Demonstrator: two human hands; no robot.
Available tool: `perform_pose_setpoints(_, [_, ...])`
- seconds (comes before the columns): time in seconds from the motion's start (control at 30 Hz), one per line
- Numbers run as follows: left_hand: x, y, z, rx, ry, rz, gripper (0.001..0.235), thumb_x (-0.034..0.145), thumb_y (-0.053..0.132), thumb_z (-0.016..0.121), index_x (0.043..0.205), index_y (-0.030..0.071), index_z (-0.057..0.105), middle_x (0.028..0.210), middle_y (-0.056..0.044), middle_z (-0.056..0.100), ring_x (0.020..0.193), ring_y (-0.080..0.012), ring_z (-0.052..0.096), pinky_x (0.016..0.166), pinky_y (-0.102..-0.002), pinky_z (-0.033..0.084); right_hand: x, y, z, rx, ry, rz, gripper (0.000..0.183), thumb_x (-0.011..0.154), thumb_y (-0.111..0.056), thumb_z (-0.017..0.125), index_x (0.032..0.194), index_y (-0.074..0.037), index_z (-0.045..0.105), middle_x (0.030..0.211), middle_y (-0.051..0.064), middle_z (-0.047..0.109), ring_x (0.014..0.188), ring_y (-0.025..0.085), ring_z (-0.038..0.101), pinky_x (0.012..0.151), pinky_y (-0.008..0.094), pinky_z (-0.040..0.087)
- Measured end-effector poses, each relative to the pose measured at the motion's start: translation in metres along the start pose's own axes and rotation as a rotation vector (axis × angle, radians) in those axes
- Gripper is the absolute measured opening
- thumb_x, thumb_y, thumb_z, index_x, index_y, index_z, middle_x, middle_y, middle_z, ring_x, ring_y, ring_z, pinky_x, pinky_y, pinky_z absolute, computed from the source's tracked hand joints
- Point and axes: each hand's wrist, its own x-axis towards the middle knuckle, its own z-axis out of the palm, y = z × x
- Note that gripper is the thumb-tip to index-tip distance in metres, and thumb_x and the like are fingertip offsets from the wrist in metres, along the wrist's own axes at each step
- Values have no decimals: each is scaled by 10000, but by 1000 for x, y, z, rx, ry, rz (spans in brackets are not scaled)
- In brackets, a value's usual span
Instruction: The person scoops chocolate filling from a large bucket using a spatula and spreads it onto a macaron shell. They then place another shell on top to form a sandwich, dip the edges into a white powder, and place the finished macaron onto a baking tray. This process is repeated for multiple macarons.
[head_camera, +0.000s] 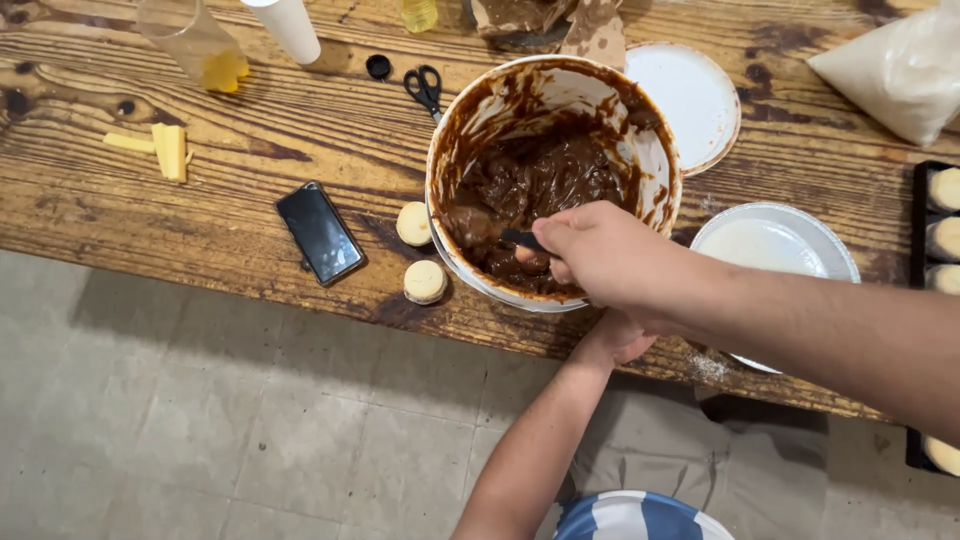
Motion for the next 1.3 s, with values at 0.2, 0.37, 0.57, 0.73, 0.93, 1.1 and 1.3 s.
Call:
perform_pose_setpoints(0.2, [-5,-17,-2,-17,145,-49,1006,774,-76,820,1594,156,287,1302,-69,586,870,-140,654,449,-99,417,10,3,-13,-180,154,-170,431,1078,-286,455,938,-22,767,572,71,597,439,155,489,457,277,384])
perform_pose_setpoints(0.37, [-13,-8,7,-73,145,-12,1156,781,-104,849,1663,125,137,1454,-132,368,1172,-311,615,886,-339,655,44,15,-28,-562,118,-175,451,1052,-277,429,841,-35,745,723,176,690,758,346,691,776,447,523])
perform_pose_setpoints(0.57, [-7,-24,-7,-98,164,-26,1035,771,-146,821,1621,155,311,1494,-56,463,1161,-267,666,956,-373,643,31,7,-5,-415,-17,-48,410,1035,-245,456,913,-29,782,638,104,656,562,215,599,567,311,470])
perform_pose_setpoints(0.73, [8,-71,-68,1,100,-32,858,797,-114,765,1559,168,489,1438,-39,584,1241,-289,613,993,-425,587,24,4,7,-66,25,-27,371,1027,-205,475,1004,24,766,518,30,508,336,80,351,333,201,316])
perform_pose_setpoints(0.93, [2,-51,-50,-75,64,-17,813,807,-22,819,1529,218,533,1449,-26,617,1261,-271,616,1009,-429,572,5,-2,-5,84,64,-52,397,1052,-185,426,1152,79,706,525,-2,454,322,44,302,324,167,274])
perform_pose_setpoints(1.1, [-9,-28,-21,-200,122,29,1158,761,-218,790,1662,266,247,1485,-108,490,1179,-319,658,936,-436,649,-13,14,-35,31,141,-230,369,1065,-198,471,969,18,754,457,17,436,309,64,306,276,168,297])
perform_pose_setpoints(1.3, [-10,-32,-26,-188,128,33,1076,782,-162,817,1624,224,270,1390,-154,477,1177,-382,647,892,-426,679,-45,59,-72,267,283,-333,294,1049,-147,476,974,-27,734,543,-41,317,454,28,257,398,149,240])
